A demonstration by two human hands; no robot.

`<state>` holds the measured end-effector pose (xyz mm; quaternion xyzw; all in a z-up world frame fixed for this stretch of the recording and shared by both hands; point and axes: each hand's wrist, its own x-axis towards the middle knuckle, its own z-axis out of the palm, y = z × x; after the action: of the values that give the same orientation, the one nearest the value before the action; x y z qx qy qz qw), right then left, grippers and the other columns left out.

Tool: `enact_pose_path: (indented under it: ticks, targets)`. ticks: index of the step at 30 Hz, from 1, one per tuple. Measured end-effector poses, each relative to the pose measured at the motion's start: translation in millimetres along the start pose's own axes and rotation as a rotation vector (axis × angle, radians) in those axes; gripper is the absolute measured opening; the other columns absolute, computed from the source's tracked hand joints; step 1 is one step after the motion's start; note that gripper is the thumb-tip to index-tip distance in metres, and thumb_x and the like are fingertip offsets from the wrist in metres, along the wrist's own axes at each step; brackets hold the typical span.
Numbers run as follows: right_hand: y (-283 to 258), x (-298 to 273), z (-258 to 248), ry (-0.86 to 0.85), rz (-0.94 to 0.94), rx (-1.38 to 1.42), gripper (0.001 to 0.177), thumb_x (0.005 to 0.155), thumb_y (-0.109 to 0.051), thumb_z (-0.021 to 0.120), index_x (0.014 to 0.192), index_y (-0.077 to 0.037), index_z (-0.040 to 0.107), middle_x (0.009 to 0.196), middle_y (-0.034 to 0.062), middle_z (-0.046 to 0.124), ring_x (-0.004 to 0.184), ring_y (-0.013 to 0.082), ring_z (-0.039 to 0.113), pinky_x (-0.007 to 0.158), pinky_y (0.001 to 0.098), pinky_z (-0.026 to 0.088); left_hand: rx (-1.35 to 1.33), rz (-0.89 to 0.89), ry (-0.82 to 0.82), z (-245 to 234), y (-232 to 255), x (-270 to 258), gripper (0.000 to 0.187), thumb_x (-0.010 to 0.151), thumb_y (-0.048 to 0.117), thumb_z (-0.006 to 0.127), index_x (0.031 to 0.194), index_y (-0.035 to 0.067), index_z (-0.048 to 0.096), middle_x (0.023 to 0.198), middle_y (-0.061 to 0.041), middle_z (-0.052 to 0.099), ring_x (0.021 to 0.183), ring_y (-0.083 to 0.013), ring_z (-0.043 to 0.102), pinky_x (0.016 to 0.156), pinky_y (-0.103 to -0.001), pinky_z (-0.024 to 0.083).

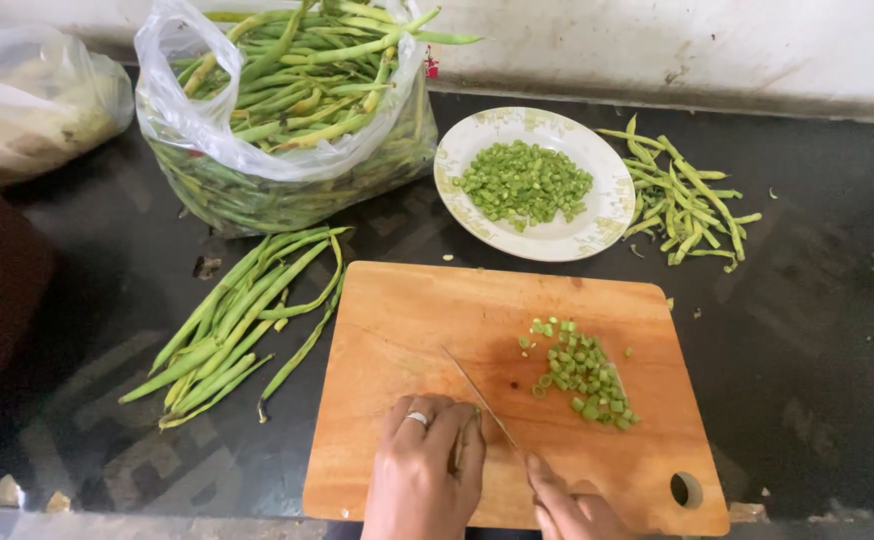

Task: The person picks up green beans from a pile and cuts them into small pieces on a wooden board, occasionally moving the chopped pieces aside.

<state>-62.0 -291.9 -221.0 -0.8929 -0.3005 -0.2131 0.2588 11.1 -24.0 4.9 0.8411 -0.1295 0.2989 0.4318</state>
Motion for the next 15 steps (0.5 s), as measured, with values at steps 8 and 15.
enact_pose_path:
  ticks: [8, 15]
  targets:
    - [37, 25, -6, -0.269, 0.069, 0.241, 0.045, 0.095, -0.008, 0.057, 0.139, -0.006, 0.053, 0.104, 0.0114, 0.069, 0.097, 0.0241, 0.064, 0.091, 0.0354, 0.046, 0.007, 0.010, 0.031, 1, -1, -3, 0.010, 0.077, 0.000, 0.074, 0.086, 0.002, 0.070, 0.087, -0.014, 0.071, 0.084, -0.0353, 0.067, 0.075, -0.043, 0.056]
    - [9, 29, 11, -0.110, 0.153, -0.040, 0.029, 0.091, -0.027, 0.060, 0.117, -0.015, 0.066, 0.080, 0.0000, 0.064, 0.074, 0.0125, 0.060, 0.074, 0.0243, 0.046, -0.014, -0.001, 0.004, 0, 0, -5, 0.011, 0.075, 0.000, 0.075, 0.086, 0.002, 0.071, 0.087, -0.014, 0.071, 0.083, -0.0348, 0.068, 0.075, -0.043, 0.055]
